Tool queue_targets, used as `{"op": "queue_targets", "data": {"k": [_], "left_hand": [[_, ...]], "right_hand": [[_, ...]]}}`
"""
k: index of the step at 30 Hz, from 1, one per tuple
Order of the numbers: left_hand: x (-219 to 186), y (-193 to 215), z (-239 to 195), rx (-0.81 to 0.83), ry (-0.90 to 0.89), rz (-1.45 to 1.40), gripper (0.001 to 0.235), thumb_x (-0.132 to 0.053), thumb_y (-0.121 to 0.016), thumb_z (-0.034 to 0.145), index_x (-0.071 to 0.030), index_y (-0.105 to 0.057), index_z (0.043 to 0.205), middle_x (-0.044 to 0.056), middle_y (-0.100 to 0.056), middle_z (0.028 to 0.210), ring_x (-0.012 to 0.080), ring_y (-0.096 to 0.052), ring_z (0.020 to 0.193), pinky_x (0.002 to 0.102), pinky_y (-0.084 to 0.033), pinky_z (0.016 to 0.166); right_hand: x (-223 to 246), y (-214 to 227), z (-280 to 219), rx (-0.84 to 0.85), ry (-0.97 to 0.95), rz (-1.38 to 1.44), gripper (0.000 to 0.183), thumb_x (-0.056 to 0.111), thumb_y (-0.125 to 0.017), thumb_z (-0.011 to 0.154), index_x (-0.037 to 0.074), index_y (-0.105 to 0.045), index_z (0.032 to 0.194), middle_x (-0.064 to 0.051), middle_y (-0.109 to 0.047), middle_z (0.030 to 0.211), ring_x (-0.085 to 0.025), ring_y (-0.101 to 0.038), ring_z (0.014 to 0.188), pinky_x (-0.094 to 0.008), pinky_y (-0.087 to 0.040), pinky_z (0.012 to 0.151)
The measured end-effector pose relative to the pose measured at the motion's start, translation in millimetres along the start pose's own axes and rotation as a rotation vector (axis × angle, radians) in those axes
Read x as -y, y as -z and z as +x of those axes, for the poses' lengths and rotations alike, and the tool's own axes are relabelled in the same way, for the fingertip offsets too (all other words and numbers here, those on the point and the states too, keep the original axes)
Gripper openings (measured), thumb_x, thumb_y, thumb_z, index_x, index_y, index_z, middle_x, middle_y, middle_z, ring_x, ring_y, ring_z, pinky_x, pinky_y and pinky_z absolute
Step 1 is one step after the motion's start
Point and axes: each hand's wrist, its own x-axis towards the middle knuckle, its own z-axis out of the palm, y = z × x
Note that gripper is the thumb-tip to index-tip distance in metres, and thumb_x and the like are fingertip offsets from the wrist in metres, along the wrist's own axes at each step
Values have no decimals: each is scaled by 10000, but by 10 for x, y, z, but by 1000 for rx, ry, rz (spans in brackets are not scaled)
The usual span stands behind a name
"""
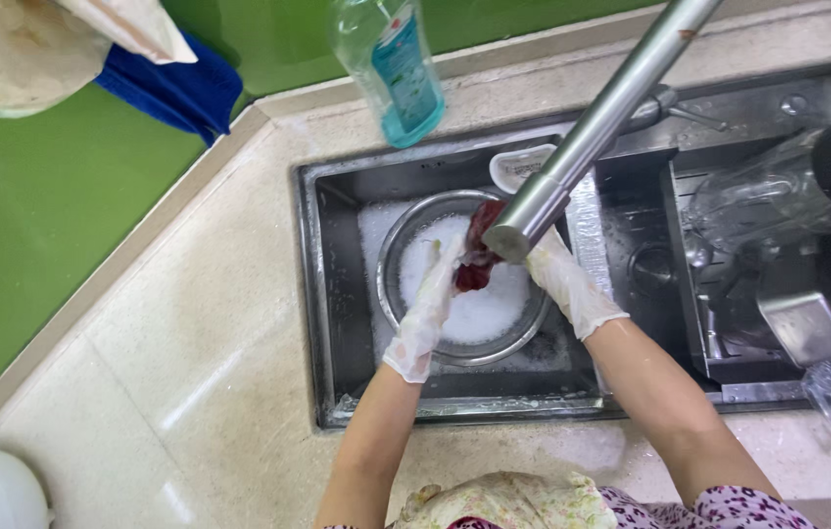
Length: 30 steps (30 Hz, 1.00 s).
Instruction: The person wipes a countertop with a cloth, rinses and wrings the cloth in a sink filled with soapy water, then resumes wiping the countertop and nearby wall surfaces.
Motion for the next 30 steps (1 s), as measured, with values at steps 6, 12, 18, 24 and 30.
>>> {"op": "queue_targets", "data": {"k": [6, 12, 18, 24, 30], "left_hand": [[335, 117, 338, 169, 44, -495, 498, -315, -618, 955, -30, -566, 1360, 128, -682, 1110, 239, -670, 958, 344, -568, 794], [1347, -2, 777, -45, 105, -626, 456, -335, -569, 989, -41, -578, 1336, 113, -675, 1139, 235, -667, 997, 346, -578, 832], [1775, 410, 1084, 104, -128, -485, 426, -356, -521, 1023, -52, -590, 1313, 99, -667, 1169, 231, -663, 1037, 348, -589, 870], [1538, 214, 946, 31, 16, -689, 431, -374, -528, 1034, -21, -588, 1275, 105, -658, 1150, 219, -637, 1017, 351, -550, 873], [792, 20, 553, -112, 3, -457, 408, -355, -585, 1034, 15, -615, 1204, 106, -650, 1084, 196, -602, 968, 346, -503, 840]], "right_hand": [[94, -972, -1058, -244, 767, -980, 445, 452, -770, 834, 22, -678, 901, -172, -693, 908, -321, -703, 814, -435, -574, 720], [353, -905, -943, -407, 422, -597, 317, 383, -766, 849, 68, -758, 878, -114, -747, 824, -271, -731, 753, -422, -563, 692], [203, -993, -1055, -498, 731, -873, 276, 322, -829, 796, 62, -747, 759, -154, -746, 776, -336, -724, 725, -435, -556, 658], [352, -793, -862, -469, 392, -610, 293, 341, -775, 846, 75, -764, 971, -185, -745, 857, -313, -741, 797, -433, -570, 705], [189, -424, -746, -359, 382, -705, 344, 263, -665, 1037, 35, -630, 1293, -206, -687, 1175, -380, -697, 1037, -474, -552, 876]]}}
